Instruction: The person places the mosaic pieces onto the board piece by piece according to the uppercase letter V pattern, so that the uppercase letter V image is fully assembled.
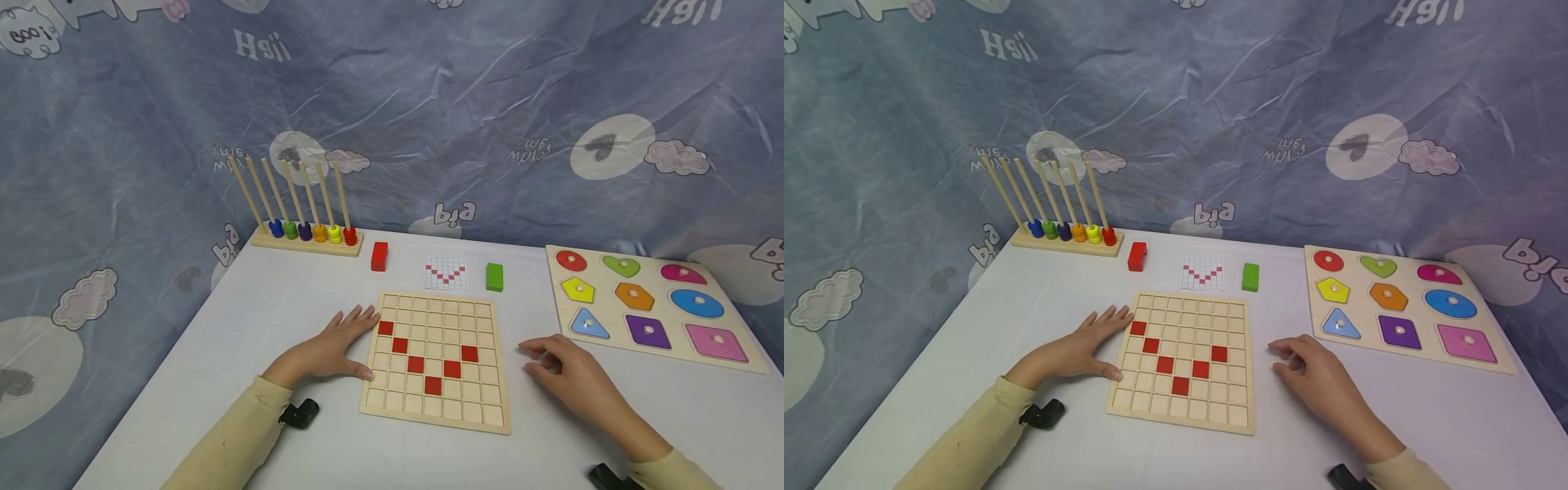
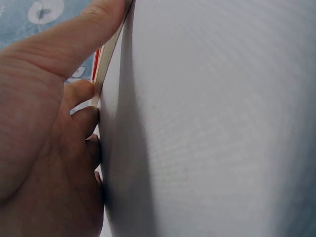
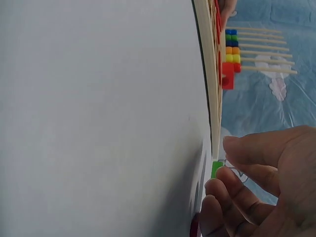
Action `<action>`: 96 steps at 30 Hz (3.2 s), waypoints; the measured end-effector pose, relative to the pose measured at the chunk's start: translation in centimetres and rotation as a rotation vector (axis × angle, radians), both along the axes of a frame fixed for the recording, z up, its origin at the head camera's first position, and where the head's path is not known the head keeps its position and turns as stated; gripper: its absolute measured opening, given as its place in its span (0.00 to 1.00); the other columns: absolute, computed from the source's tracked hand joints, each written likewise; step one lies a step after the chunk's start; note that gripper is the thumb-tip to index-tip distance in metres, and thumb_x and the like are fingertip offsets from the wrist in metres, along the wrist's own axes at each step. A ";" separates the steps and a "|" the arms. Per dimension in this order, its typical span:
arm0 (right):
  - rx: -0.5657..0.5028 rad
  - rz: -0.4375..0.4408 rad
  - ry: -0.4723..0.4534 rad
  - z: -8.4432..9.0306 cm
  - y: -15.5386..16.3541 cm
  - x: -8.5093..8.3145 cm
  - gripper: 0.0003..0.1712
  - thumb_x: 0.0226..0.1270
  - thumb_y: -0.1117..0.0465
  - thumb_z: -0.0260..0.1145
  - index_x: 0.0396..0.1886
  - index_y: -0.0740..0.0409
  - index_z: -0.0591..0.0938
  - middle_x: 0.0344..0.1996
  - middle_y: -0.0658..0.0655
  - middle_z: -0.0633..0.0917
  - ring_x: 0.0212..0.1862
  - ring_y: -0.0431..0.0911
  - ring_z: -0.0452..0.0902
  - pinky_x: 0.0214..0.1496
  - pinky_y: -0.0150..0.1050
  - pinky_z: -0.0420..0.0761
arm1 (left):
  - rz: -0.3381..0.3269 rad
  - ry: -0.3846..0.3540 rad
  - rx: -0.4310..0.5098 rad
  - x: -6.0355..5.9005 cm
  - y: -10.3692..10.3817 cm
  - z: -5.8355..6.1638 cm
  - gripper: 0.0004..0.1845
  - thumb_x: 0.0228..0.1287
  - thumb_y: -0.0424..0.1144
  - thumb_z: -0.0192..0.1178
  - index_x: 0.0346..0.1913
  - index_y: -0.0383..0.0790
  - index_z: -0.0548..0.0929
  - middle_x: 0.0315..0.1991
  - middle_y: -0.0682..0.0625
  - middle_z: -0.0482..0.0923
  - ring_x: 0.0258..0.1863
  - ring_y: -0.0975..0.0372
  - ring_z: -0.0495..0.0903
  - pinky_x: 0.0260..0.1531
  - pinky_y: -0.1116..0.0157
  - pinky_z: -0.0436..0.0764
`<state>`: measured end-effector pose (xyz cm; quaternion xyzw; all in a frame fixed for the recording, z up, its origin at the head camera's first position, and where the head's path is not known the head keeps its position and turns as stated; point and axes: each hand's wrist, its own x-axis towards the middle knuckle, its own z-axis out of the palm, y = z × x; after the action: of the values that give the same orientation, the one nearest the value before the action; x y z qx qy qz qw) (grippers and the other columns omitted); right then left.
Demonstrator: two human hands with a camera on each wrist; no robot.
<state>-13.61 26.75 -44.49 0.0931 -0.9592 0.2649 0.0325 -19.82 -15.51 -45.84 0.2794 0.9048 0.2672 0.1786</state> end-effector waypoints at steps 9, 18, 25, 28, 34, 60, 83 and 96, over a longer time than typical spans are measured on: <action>0.030 -0.045 -0.023 -0.2 2.4 0.3 0.20 0.61 0.63 0.77 0.53 0.56 0.87 0.36 0.50 0.81 0.38 0.45 0.74 0.34 0.32 0.77 | 0.001 -0.003 0.004 0.0 0.0 0.0 0.59 0.52 0.57 0.77 0.82 0.45 0.54 0.83 0.46 0.44 0.82 0.50 0.36 0.78 0.47 0.33; 0.058 -0.078 -0.041 -0.5 4.0 0.1 0.20 0.60 0.62 0.78 0.53 0.58 0.87 0.44 0.59 0.83 0.39 0.49 0.76 0.33 0.34 0.77 | -0.001 -0.002 -0.001 0.1 0.0 0.1 0.59 0.52 0.57 0.76 0.82 0.45 0.54 0.83 0.46 0.44 0.82 0.49 0.36 0.78 0.47 0.33; 0.074 -0.118 -0.080 -0.6 4.3 -0.2 0.25 0.59 0.62 0.77 0.56 0.63 0.84 0.41 0.60 0.81 0.40 0.50 0.75 0.35 0.39 0.78 | -0.004 -0.002 -0.001 0.0 0.0 0.1 0.59 0.53 0.57 0.76 0.82 0.45 0.54 0.83 0.46 0.44 0.82 0.50 0.36 0.78 0.46 0.33; 0.080 -0.124 -0.083 -0.6 4.4 -0.3 0.26 0.59 0.62 0.77 0.57 0.65 0.83 0.41 0.60 0.81 0.39 0.50 0.75 0.34 0.38 0.78 | -0.005 -0.002 -0.002 0.0 0.0 0.1 0.59 0.52 0.57 0.76 0.82 0.45 0.54 0.83 0.47 0.44 0.82 0.50 0.36 0.78 0.46 0.33; 0.086 -0.122 -0.092 -0.7 4.5 -0.4 0.25 0.59 0.64 0.77 0.55 0.67 0.83 0.39 0.59 0.82 0.38 0.50 0.76 0.34 0.38 0.78 | -0.004 -0.001 -0.009 0.0 0.0 0.1 0.59 0.53 0.57 0.76 0.82 0.45 0.54 0.83 0.47 0.44 0.82 0.50 0.36 0.78 0.47 0.33; 0.086 -0.092 -0.082 -0.7 4.1 -0.3 0.23 0.60 0.67 0.76 0.54 0.55 0.82 0.29 0.51 0.78 0.34 0.47 0.72 0.30 0.32 0.74 | -0.010 0.008 -0.016 0.0 0.0 0.1 0.59 0.53 0.58 0.76 0.82 0.45 0.53 0.83 0.46 0.43 0.82 0.50 0.36 0.78 0.46 0.34; 0.013 -0.107 -0.011 -0.6 3.6 0.1 0.16 0.66 0.67 0.70 0.52 0.56 0.82 0.34 0.53 0.84 0.35 0.48 0.78 0.31 0.31 0.78 | -0.007 0.004 -0.017 0.0 0.0 0.0 0.60 0.53 0.58 0.76 0.82 0.45 0.53 0.83 0.47 0.43 0.82 0.50 0.36 0.78 0.46 0.34; -0.044 -0.125 -0.013 -0.5 2.7 -0.2 0.15 0.66 0.65 0.71 0.52 0.55 0.83 0.34 0.53 0.84 0.36 0.48 0.80 0.31 0.30 0.80 | -0.006 0.005 -0.021 0.0 0.0 0.0 0.59 0.53 0.57 0.76 0.82 0.45 0.53 0.83 0.46 0.43 0.82 0.50 0.35 0.78 0.46 0.34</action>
<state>-13.80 29.49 -45.02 0.0306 -0.9572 0.2842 0.0447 -19.84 -15.50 -45.80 0.2809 0.9072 0.2564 0.1799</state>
